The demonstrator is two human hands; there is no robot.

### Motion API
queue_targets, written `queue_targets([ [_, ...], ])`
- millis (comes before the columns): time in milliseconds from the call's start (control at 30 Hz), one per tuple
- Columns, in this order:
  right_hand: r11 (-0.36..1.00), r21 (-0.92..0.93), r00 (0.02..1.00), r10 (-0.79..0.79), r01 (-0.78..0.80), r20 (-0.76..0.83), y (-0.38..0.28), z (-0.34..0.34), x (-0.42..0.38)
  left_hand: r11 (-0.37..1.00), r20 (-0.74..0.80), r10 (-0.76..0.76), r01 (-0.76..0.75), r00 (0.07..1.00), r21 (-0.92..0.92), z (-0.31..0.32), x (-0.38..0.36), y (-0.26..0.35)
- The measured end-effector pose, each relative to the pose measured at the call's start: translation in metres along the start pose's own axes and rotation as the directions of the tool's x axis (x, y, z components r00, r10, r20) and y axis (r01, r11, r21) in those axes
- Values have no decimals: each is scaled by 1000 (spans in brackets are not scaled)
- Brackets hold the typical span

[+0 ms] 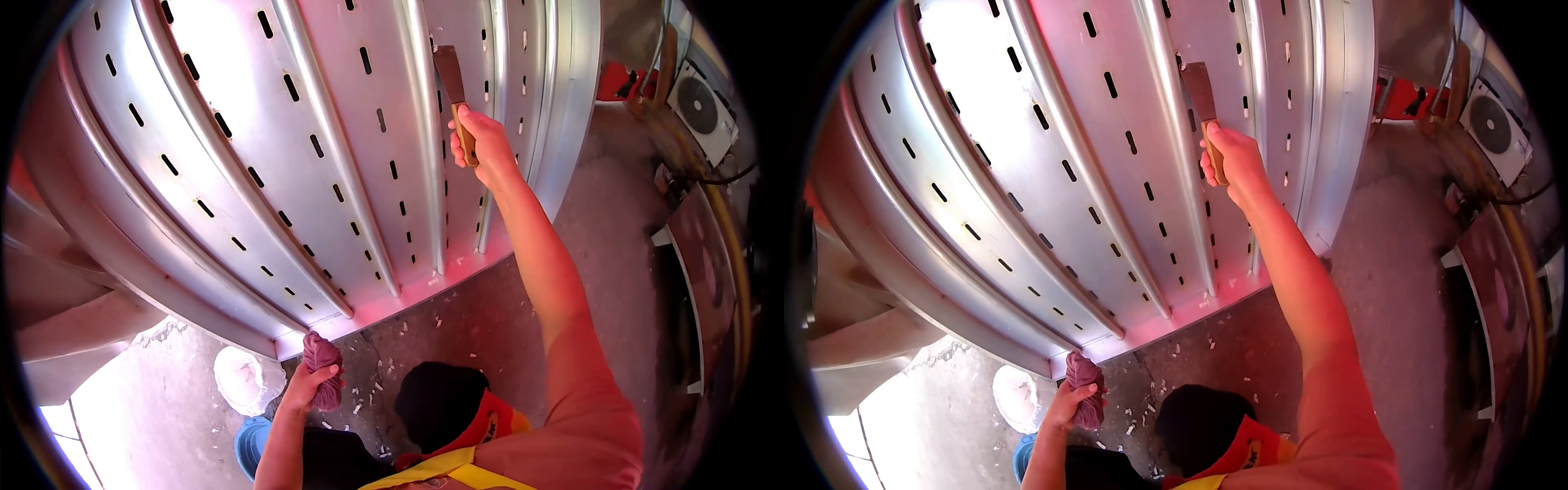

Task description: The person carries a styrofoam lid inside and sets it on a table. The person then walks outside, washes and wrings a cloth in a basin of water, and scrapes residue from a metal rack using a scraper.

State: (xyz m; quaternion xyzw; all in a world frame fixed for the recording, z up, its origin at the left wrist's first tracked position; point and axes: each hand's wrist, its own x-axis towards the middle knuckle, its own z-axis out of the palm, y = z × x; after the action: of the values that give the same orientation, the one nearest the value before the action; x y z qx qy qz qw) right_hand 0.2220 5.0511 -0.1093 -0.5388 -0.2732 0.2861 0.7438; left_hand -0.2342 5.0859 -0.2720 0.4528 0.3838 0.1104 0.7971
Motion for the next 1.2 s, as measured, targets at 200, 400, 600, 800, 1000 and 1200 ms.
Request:
queue_targets([
  [200,997,-74,998,-27,22,-54,-8,5,-5,999,-4,-48,48,999,8,2,0,2],
  [400,996,-16,995,-93,93,-39,-11,10,2,998,-3,-60,60,998,14,2,-1,4],
  [600,996,82,999,15,-17,31,-19,11,5,1000,-2,-17,17,1000,-8,3,-1,1],
  [800,996,63,993,61,-68,98,2,-1,-7,999,-3,-35,35,999,27,0,2,3],
  [1000,991,110,997,-76,73,21,-36,15,14,997,1,-80,80,997,15,1,-1,2],
  [1200,1000,19,1000,-24,24,16,-12,11,6,1000,25,-3,3,1000,-11,-1,5,-1],
])
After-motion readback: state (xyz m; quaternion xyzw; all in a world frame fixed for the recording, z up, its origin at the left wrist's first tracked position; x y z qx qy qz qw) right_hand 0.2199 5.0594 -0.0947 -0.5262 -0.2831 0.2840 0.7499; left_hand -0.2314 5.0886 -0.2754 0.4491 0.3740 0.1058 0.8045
